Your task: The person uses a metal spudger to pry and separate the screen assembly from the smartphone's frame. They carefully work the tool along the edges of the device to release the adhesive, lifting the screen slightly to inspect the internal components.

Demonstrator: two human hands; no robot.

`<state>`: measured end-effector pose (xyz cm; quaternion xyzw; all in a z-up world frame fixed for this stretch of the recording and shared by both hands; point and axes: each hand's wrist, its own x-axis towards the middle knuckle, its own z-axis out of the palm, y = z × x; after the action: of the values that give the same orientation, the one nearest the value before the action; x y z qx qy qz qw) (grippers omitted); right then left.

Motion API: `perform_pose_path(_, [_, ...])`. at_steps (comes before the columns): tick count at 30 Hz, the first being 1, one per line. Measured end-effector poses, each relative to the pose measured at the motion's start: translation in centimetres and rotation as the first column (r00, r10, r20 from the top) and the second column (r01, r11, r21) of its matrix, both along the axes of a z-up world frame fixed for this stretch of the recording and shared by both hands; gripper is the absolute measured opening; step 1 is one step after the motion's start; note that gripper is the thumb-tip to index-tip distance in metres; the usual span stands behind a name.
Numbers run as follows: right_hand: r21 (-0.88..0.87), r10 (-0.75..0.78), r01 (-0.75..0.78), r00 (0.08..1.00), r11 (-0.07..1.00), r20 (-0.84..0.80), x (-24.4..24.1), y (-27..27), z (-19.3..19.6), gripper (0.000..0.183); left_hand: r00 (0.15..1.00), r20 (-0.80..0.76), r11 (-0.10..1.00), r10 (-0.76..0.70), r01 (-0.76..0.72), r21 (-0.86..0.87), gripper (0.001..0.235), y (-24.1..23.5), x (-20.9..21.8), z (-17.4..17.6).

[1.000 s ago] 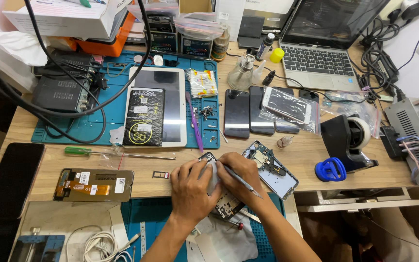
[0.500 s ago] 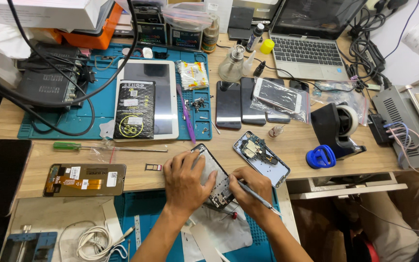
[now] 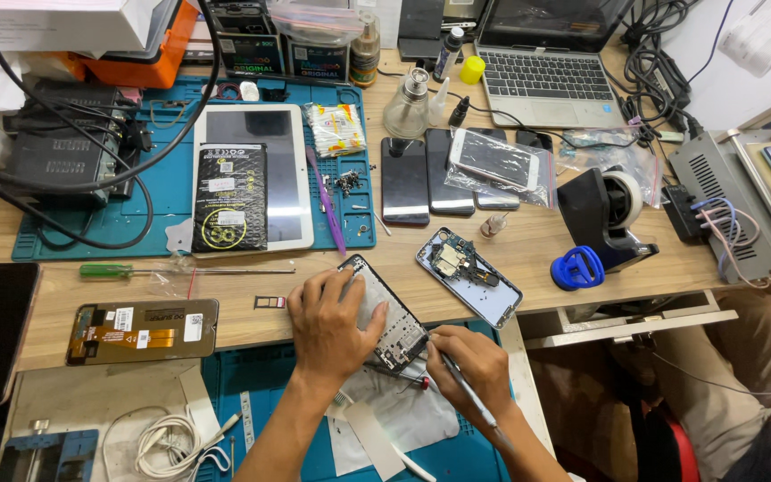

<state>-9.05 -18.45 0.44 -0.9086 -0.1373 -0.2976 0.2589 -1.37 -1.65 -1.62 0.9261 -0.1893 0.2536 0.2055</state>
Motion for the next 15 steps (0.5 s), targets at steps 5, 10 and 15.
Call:
perform_pose_path(5, [-0.094, 0.131, -0.122, 0.988, 0.988, 0.088, 1.0, 0.1, 0.7, 0.003, 1.0, -0.007, 1.0, -0.002, 0.002, 0.003, 0.039, 0.0, 0.0, 0.1])
perform_pose_path(10, [-0.105, 0.208, -0.196, 0.971, 0.975, 0.115, 2.8, 0.9, 0.5, 0.006, 1.0, -0.014, 1.0, -0.003, 0.003, 0.003, 0.039, 0.0, 0.2, -0.2])
perform_pose_path(15, [0.017, 0.098, -0.104, 0.974, 0.994, 0.205, 4.2, 1.6, -0.4, 0.004, 0.999, 0.041, 0.994, -0.014, 0.018, -0.107, 0.04, -0.1, 0.4, -1.1])
